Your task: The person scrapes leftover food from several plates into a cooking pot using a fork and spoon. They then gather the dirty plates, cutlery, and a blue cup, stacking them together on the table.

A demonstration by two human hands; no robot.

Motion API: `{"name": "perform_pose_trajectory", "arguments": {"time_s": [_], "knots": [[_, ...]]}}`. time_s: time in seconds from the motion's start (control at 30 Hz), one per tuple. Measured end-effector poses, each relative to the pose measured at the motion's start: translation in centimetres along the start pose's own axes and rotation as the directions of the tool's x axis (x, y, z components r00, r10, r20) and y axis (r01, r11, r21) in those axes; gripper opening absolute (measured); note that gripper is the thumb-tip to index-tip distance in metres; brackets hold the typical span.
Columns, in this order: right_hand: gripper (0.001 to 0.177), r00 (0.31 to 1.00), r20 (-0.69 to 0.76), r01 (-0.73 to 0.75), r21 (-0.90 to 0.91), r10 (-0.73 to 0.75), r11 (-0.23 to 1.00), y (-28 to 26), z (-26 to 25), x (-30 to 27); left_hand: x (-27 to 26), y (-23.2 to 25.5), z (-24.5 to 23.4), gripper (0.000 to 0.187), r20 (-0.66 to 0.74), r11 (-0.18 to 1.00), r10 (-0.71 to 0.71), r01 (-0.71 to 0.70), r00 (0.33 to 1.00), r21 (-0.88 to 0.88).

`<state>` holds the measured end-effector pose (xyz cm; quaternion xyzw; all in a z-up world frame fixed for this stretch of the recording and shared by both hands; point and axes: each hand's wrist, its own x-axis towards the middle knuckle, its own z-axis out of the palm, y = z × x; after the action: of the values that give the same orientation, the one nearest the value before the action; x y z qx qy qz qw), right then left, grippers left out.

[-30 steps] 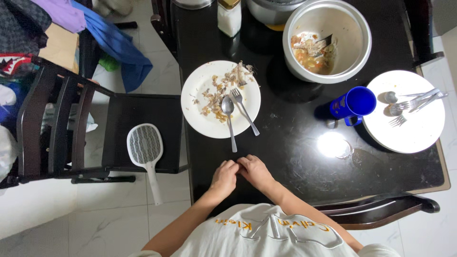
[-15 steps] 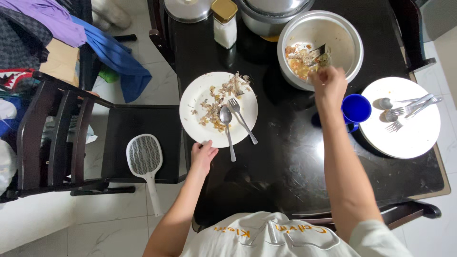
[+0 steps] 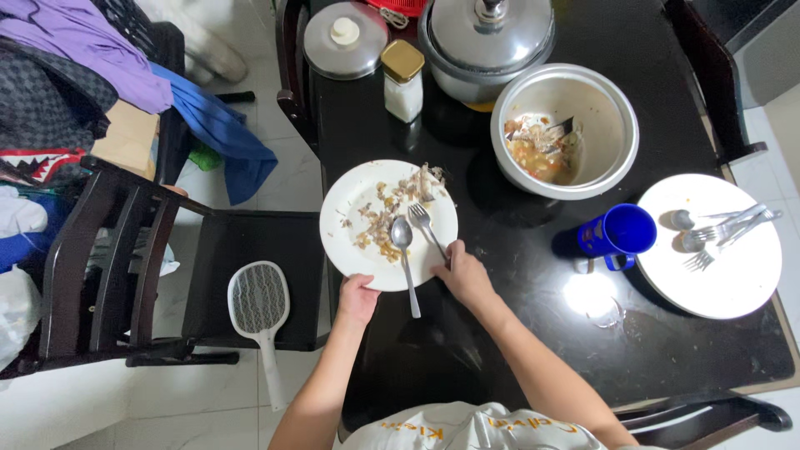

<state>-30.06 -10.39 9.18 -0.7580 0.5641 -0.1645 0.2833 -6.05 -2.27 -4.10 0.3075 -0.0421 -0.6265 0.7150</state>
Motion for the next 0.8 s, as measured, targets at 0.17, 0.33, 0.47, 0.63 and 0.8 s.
{"name": "perform_pose_trajectory", "arguments": {"time_s": [0.17, 0.33, 0.47, 0.63, 0.8], "knots": [[0.034, 0.956, 0.223, -0.238, 0.202, 0.192, 0.950, -2.1, -3.8, -0.4, -1.7, 1.1, -0.1, 0.059, -0.047, 1.000, -0.011, 0.012, 0.999, 0.011], [0.019, 0.988, -0.127, 0.104, 0.093, -0.092, 0.990, -3.3, -10.9, -0.9, -1.6, 3.4, 6.0, 0.058, 0.043, 1.000, -0.029, 0.029, 0.999, 0.009], [0.009, 0.894, -0.341, 0.260, -0.130, -0.289, 0.957, -1.4, -15.4, 0.8, -0.1, 3.5, 12.6, 0.060, 0.177, 1.000, -0.016, 0.013, 0.984, 0.018], [0.011, 0.812, -0.482, 0.202, -0.296, -0.329, 0.933, 3.3, -18.5, 3.8, 2.7, 1.6, 17.7, 0.056, 0.225, 0.998, -0.053, 0.045, 0.973, 0.038], [0.012, 0.762, -0.586, 0.094, -0.322, -0.276, 0.942, 7.8, -20.1, 4.9, 4.6, -0.1, 19.6, 0.053, 0.192, 0.987, -0.102, 0.075, 0.976, 0.140]]}}
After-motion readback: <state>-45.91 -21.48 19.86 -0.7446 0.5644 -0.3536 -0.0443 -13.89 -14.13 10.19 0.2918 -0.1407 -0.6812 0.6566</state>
